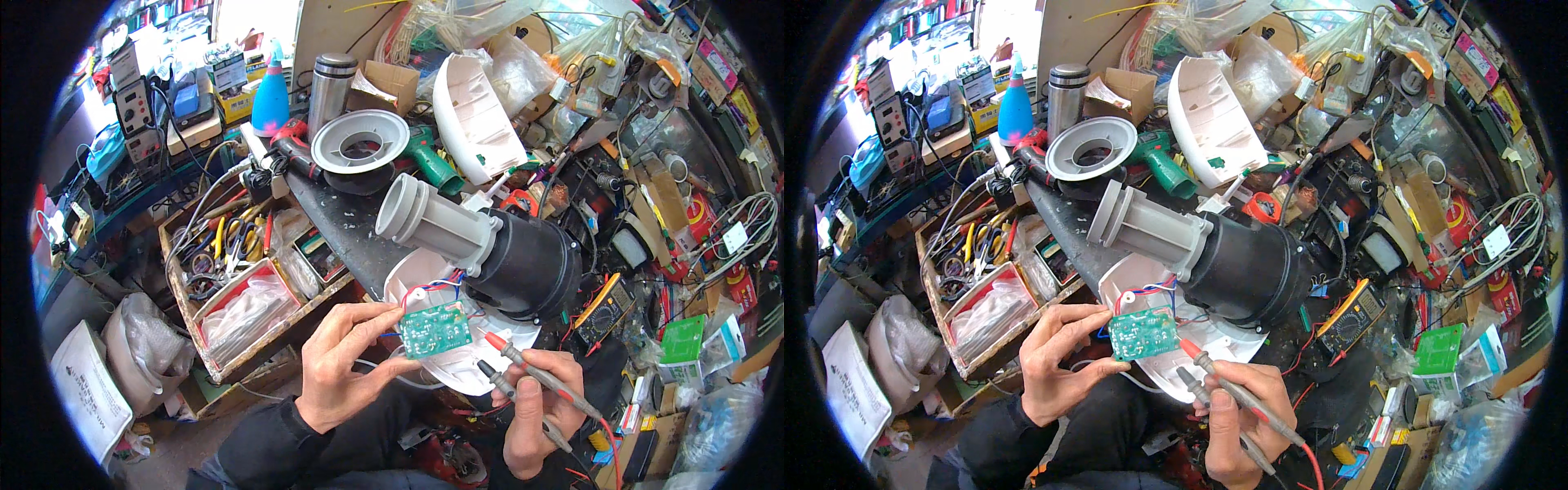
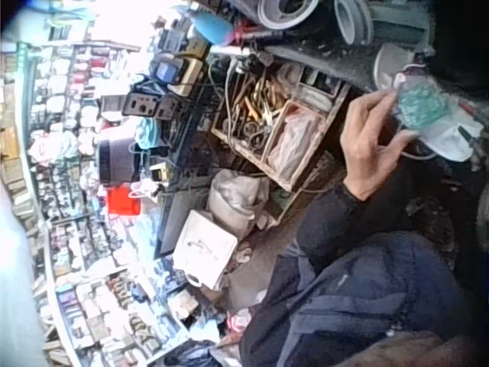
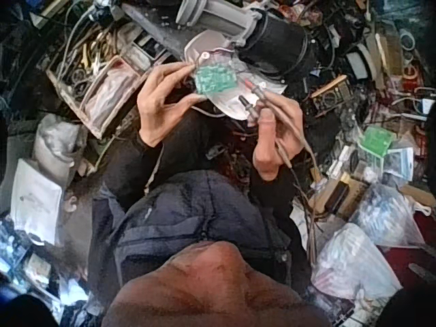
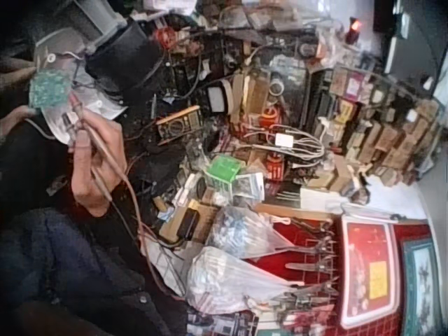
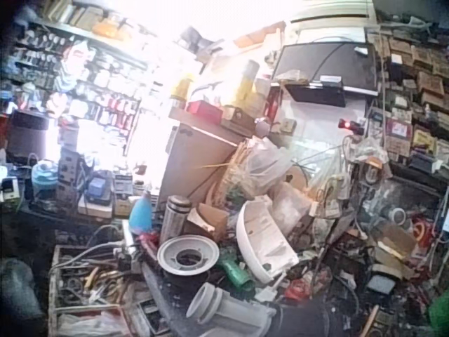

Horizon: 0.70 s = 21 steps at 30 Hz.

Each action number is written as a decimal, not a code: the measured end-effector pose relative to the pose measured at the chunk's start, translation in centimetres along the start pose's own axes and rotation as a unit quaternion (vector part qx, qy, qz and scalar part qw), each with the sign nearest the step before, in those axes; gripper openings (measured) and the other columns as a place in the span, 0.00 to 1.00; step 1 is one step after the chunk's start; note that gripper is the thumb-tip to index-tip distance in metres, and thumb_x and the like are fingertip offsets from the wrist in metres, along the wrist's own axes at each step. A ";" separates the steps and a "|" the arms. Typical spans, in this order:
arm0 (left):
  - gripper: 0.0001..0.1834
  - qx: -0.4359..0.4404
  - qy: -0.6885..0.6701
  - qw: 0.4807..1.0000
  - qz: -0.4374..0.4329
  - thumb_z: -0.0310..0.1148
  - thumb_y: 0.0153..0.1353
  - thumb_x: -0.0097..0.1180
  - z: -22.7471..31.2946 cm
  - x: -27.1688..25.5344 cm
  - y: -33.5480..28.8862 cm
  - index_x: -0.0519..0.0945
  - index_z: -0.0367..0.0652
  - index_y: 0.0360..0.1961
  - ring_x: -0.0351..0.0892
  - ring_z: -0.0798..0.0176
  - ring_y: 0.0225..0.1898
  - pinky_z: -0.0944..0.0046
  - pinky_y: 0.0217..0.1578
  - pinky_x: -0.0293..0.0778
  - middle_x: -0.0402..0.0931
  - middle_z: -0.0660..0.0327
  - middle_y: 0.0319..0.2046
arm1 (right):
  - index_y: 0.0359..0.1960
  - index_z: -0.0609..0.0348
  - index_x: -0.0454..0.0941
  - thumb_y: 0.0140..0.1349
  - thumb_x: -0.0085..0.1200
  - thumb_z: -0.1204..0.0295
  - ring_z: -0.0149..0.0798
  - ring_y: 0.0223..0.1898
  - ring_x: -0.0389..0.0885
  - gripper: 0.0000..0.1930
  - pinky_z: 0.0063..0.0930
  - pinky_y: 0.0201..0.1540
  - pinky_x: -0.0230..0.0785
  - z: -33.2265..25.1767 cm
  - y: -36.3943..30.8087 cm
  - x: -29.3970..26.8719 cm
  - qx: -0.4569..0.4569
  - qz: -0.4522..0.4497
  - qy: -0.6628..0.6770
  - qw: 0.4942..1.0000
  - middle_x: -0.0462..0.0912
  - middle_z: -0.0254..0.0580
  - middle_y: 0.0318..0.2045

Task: The person sits on the floor in a workshop and uses a multimeter to test a small green circuit board. They hold the board with one hand and apply the multimeter probes to various points on the board with the other hand.

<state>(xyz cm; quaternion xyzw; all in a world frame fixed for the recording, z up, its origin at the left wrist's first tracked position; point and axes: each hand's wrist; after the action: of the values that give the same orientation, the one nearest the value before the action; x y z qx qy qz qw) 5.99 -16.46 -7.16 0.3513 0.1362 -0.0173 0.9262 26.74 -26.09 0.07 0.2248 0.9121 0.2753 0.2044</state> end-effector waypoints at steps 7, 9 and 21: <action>0.35 -0.044 0.001 0.999 0.025 0.34 0.47 0.90 0.5 0.6 -1.0 0.91 0.40 0.59 0.88 0.63 0.49 0.68 0.40 0.85 0.87 0.54 0.54 | 0.56 0.70 0.80 0.77 0.59 0.73 0.37 0.30 0.87 0.13 0.28 0.32 0.82 1.3 -0.7 0.9 -0.054 -0.020 -0.063 0.996 0.83 0.52 0.43; 0.35 -0.058 -0.007 0.998 0.027 0.34 0.47 0.90 0.5 0.6 -1.2 0.91 0.40 0.59 0.88 0.63 0.49 0.69 0.41 0.86 0.87 0.53 0.54 | 0.52 0.68 0.85 0.72 0.64 0.75 0.41 0.34 0.91 0.12 0.30 0.37 0.83 1.9 -0.7 1.3 -0.066 0.000 -0.081 0.994 0.89 0.53 0.40; 0.35 -0.066 -0.020 0.998 0.015 0.32 0.50 0.90 0.3 0.6 -1.4 0.90 0.39 0.60 0.89 0.64 0.51 0.69 0.43 0.86 0.85 0.53 0.56 | 0.55 0.72 0.78 0.79 0.57 0.70 0.36 0.28 0.88 0.14 0.25 0.31 0.83 3.0 0.0 1.5 -0.132 -0.059 -0.145 0.979 0.79 0.53 0.44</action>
<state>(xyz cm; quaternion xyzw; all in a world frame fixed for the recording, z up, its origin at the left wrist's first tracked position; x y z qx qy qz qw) 6.46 -17.72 -8.03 0.2914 0.1130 -0.0011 0.9499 27.02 -24.13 -2.59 0.1789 0.8403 0.3448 0.3781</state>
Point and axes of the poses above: each hand's wrist, its own y-axis towards the middle knuckle, its own x-axis out of the palm, z = x × y
